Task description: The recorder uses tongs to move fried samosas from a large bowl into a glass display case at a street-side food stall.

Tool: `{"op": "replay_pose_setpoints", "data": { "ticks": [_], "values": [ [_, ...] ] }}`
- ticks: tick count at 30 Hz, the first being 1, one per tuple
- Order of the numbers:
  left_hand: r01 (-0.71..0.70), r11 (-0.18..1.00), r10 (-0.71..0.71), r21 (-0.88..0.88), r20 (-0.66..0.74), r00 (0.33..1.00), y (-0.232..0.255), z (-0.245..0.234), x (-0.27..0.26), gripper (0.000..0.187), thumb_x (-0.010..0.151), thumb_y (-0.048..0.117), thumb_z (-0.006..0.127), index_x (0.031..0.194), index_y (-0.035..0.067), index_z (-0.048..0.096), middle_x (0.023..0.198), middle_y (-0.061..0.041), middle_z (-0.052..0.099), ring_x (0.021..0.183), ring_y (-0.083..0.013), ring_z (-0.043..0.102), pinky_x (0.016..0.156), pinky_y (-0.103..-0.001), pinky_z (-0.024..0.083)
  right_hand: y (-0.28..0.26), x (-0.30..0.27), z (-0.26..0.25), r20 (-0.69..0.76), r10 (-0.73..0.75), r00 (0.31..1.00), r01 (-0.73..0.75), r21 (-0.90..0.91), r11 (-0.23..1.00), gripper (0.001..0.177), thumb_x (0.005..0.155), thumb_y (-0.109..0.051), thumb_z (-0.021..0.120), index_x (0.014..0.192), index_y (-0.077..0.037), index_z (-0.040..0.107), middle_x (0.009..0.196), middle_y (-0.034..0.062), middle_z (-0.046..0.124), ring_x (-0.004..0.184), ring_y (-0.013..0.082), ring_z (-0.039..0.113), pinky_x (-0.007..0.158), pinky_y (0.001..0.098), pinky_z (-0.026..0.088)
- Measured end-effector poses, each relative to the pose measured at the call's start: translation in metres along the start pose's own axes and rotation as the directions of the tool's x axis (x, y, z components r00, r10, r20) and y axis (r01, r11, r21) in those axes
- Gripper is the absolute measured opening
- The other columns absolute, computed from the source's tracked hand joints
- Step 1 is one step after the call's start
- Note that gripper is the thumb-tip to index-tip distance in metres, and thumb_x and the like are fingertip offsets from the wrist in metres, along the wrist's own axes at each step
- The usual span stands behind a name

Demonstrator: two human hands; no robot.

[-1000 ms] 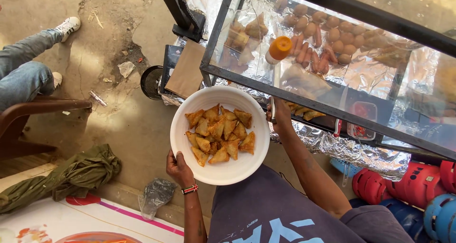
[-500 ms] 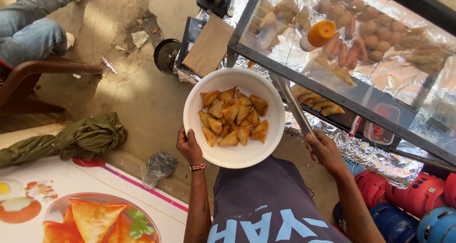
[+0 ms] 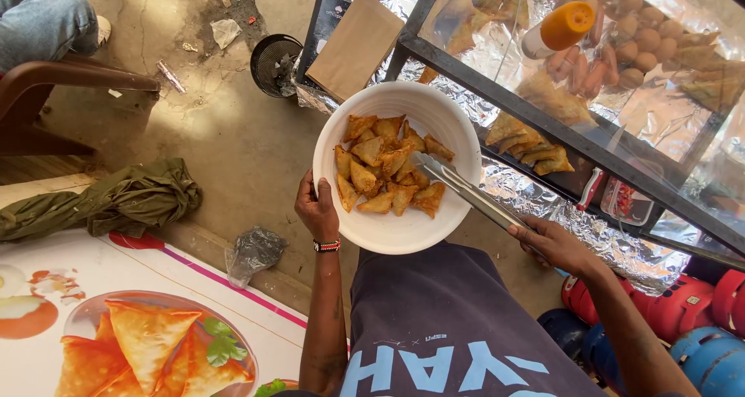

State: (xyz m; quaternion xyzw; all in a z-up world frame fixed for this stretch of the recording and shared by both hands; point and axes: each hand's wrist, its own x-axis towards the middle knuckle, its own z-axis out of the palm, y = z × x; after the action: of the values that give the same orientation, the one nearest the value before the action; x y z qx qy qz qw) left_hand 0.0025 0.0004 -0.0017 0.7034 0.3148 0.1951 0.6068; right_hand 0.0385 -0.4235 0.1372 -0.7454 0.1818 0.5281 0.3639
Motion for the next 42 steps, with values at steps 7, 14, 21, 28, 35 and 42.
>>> {"op": "replay_pose_setpoints", "data": {
  "ticks": [7,14,21,28,35,42],
  "values": [
    [0.074,0.995,-0.071,0.064,-0.046,0.996,0.006,0.004,-0.011,0.032,0.101,0.016,0.063,0.126,-0.001,0.072,0.098,-0.011,0.074,0.079,-0.016,0.062,0.069,-0.033,0.052,0.01,-0.026,0.054,-0.126,0.069,0.99,-0.056,0.101,0.993,0.058,0.092,-0.056,0.06,0.117,-0.004,0.066,0.068,0.004,0.05,0.054,0.0158,0.048,0.048,0.0336,0.04],
    [-0.014,1.0,0.014,-0.021,-0.023,1.0,0.029,0.008,-0.027,0.03,0.102,0.016,0.06,0.125,-0.001,0.07,0.108,-0.012,0.075,0.092,-0.0181,0.071,0.079,-0.033,0.058,0.0,-0.044,0.094,-0.399,-0.033,0.917,-0.113,-0.338,0.934,0.074,0.092,-0.068,0.049,0.137,-0.01,0.06,0.091,0.0218,0.075,0.087,0.0381,0.073,0.078,0.0474,0.055],
    [-0.033,0.999,0.033,0.022,-0.029,0.999,0.007,0.002,-0.025,0.031,0.103,0.019,0.061,0.126,-0.001,0.07,0.106,-0.012,0.076,0.088,-0.0179,0.07,0.075,-0.033,0.057,-0.006,-0.058,0.088,-0.441,0.004,0.898,-0.188,-0.375,0.908,0.073,0.091,-0.068,0.047,0.137,-0.013,0.06,0.094,0.0228,0.077,0.09,0.0406,0.075,0.081,0.0514,0.057],
    [-0.144,0.99,0.144,0.008,-0.002,0.99,0.007,0.001,-0.022,0.033,0.106,0.024,0.061,0.127,0.0,0.069,0.112,-0.01,0.075,0.095,-0.0163,0.072,0.077,-0.033,0.059,0.015,0.018,0.078,-0.447,-0.194,0.873,-0.03,-0.448,0.894,0.072,0.094,-0.068,0.048,0.132,-0.008,0.063,0.09,0.02,0.075,0.083,0.0363,0.074,0.075,0.049,0.057],
    [-0.066,0.998,0.066,0.006,0.001,0.998,0.015,0.0,-0.015,0.031,0.102,0.02,0.061,0.124,0.0,0.07,0.11,-0.011,0.075,0.092,-0.0175,0.071,0.078,-0.034,0.059,0.066,0.031,0.061,-0.229,-0.091,0.969,0.119,0.111,0.987,0.054,0.101,-0.051,0.055,0.111,0.0,0.068,0.065,0.0074,0.056,0.049,0.0153,0.05,0.045,0.034,0.04],
    [-0.005,1.0,0.006,0.019,-0.035,0.999,-0.003,-0.002,-0.011,0.031,0.1,0.017,0.061,0.124,-0.001,0.069,0.107,-0.01,0.075,0.089,-0.0162,0.07,0.076,-0.033,0.058,0.048,0.028,0.049,-0.063,-0.246,0.967,0.207,0.755,0.622,0.048,0.105,-0.041,0.046,0.12,0.002,0.063,0.061,0.0001,0.049,0.037,0.0061,0.036,0.034,0.0241,0.03]
  ]
}}
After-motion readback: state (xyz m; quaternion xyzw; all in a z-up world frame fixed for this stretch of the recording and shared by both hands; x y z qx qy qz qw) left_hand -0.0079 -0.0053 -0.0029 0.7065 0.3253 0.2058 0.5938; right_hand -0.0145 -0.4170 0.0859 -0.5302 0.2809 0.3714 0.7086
